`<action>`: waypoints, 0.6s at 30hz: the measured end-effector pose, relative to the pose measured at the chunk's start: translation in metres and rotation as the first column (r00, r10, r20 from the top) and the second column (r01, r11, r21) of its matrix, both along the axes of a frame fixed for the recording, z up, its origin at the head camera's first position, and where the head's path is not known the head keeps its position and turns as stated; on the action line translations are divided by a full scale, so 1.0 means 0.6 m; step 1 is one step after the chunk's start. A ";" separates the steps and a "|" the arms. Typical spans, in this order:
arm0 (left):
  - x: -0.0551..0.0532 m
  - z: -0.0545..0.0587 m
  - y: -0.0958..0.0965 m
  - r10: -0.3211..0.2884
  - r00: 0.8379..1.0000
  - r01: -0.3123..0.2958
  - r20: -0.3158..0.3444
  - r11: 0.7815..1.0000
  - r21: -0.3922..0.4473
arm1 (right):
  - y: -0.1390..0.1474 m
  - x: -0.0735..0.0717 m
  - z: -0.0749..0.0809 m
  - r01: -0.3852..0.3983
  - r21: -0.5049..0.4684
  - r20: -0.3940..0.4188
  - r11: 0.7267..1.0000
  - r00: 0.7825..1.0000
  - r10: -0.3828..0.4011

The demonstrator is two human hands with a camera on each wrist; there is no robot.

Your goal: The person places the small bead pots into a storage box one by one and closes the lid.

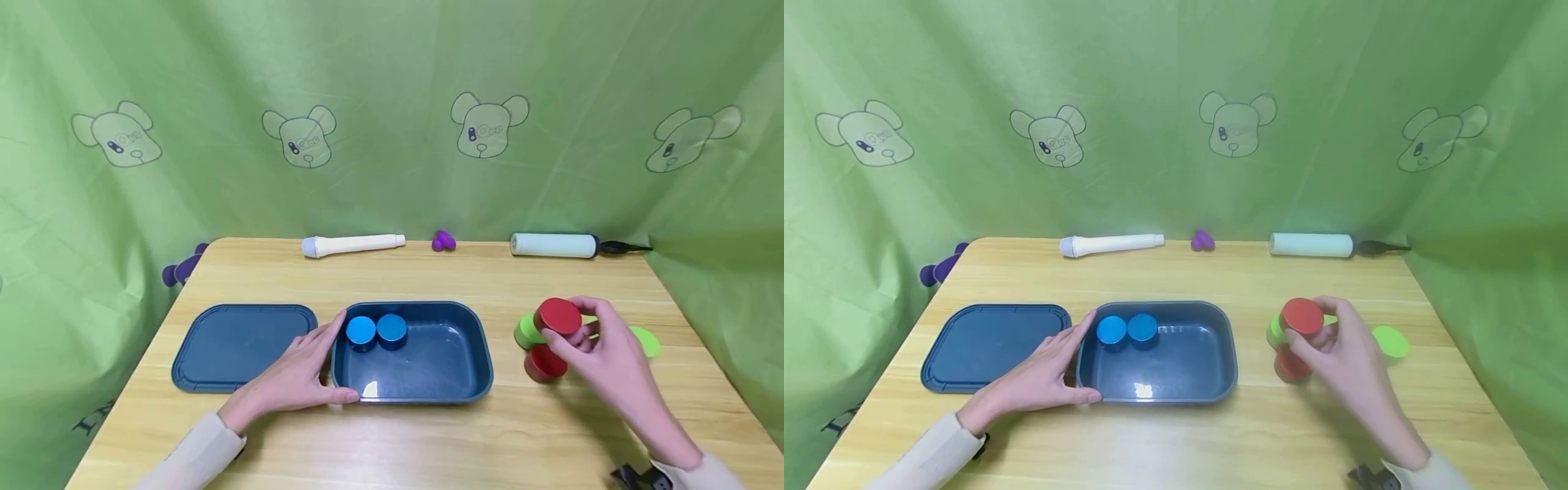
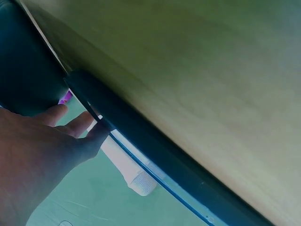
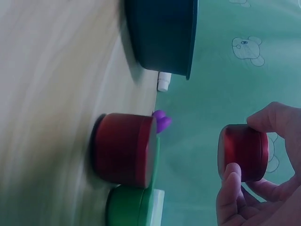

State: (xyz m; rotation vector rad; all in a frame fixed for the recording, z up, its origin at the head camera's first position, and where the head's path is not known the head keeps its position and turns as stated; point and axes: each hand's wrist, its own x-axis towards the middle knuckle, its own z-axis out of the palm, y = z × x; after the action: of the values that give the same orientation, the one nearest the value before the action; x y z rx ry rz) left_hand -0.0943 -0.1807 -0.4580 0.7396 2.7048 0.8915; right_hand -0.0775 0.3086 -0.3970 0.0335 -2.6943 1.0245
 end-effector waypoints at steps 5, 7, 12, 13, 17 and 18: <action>0.002 0.001 0.000 0.004 1.000 -0.004 0.005 1.000 0.002 | -0.016 -0.010 0.006 -0.035 -0.010 -0.016 0.999 0.999 0.035; 0.002 0.002 -0.001 0.006 1.000 -0.006 0.006 1.000 0.003 | -0.026 -0.014 0.008 -0.051 -0.016 -0.023 0.999 0.998 0.051; 0.002 0.001 -0.002 0.004 1.000 -0.004 0.009 1.000 0.002 | -0.052 -0.020 0.013 -0.081 -0.005 -0.045 0.997 0.996 0.081; 0.002 0.001 -0.002 0.003 1.000 -0.003 0.007 1.000 0.002 | -0.057 -0.021 0.014 -0.086 -0.002 -0.049 0.996 0.995 0.085; 0.000 -0.001 -0.001 0.000 1.000 0.000 -0.001 1.000 0.002 | -0.074 -0.025 0.017 -0.102 -0.004 -0.059 0.995 0.993 0.101; 0.000 -0.001 -0.001 0.000 1.000 0.000 -0.003 1.000 0.001 | -0.078 -0.026 0.017 -0.106 -0.006 -0.059 0.994 0.993 0.105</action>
State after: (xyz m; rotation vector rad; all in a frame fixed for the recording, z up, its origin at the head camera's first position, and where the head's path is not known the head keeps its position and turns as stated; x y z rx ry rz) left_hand -0.0943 -0.1813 -0.4587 0.7420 2.7066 0.8922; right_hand -0.0931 0.2616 -0.3865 0.2030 -2.6596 1.0488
